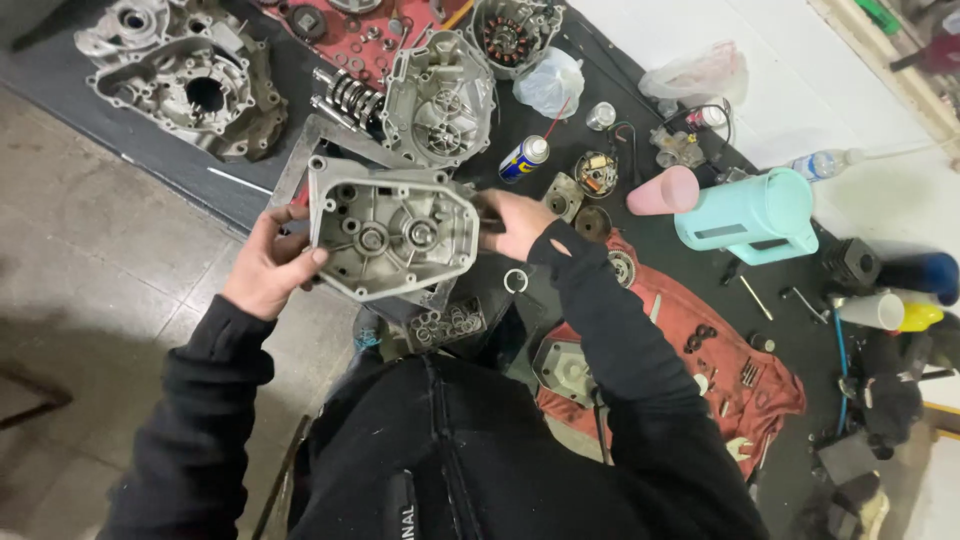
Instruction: The person assembles a motorcycle engine casing by inserting bearings and gears into the housing. They use a hammer to tap components into place and manipulate various small engine parts on a cluttered workbench.
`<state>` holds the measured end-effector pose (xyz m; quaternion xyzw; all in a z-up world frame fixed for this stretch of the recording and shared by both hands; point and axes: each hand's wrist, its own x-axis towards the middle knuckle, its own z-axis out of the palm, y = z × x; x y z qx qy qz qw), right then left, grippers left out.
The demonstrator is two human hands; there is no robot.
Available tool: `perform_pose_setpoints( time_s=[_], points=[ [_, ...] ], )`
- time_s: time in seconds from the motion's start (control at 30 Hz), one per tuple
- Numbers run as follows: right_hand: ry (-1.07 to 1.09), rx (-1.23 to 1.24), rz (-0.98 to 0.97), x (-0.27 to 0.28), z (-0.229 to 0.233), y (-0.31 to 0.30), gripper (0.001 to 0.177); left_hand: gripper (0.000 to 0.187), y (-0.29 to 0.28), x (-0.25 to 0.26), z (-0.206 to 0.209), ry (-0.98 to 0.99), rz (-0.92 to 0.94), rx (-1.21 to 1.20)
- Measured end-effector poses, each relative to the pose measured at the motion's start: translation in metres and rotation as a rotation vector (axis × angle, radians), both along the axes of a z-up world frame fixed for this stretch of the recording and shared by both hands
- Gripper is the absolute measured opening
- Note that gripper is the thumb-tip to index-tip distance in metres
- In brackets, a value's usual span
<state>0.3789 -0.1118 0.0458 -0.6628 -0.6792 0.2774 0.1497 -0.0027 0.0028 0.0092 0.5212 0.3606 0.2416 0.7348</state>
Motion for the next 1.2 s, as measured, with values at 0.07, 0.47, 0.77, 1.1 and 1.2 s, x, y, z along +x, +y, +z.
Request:
perform_pose_setpoints(
  time_s=[0.07, 0.47, 0.77, 1.1, 1.2],
  points=[
    [0.003, -0.012, 0.034, 0.000, -0.008, -0.012, 0.054, 0.081, -0.004, 0.000, 0.036, -0.008, -0.059, 0.078],
    [0.732, -0.201, -0.133, -0.042, -0.012, -0.127, 0.063, 0.106, 0.036, 0.041, 0.123, 0.044, -0.700, 0.489],
    [0.216, 0.176, -0.274, -0.045, 0.074, -0.115, 0.073, 0.114, 0.080, 0.081, 0.191, -0.023, -0.908, 1.123],
    [-0.500, 0.570, -0.116, -0.078, 0.068, -0.087, 0.069, 0.055, 0.074, 0.017, 0.090, -0.066, -0.446, 2.040],
    [-0.538, 0.521, 0.003, -0.074, 0.043, -0.076, 0.061, 0.047, 0.059, 0.004, 0.042, -0.042, -0.405, 2.034]
  ],
)
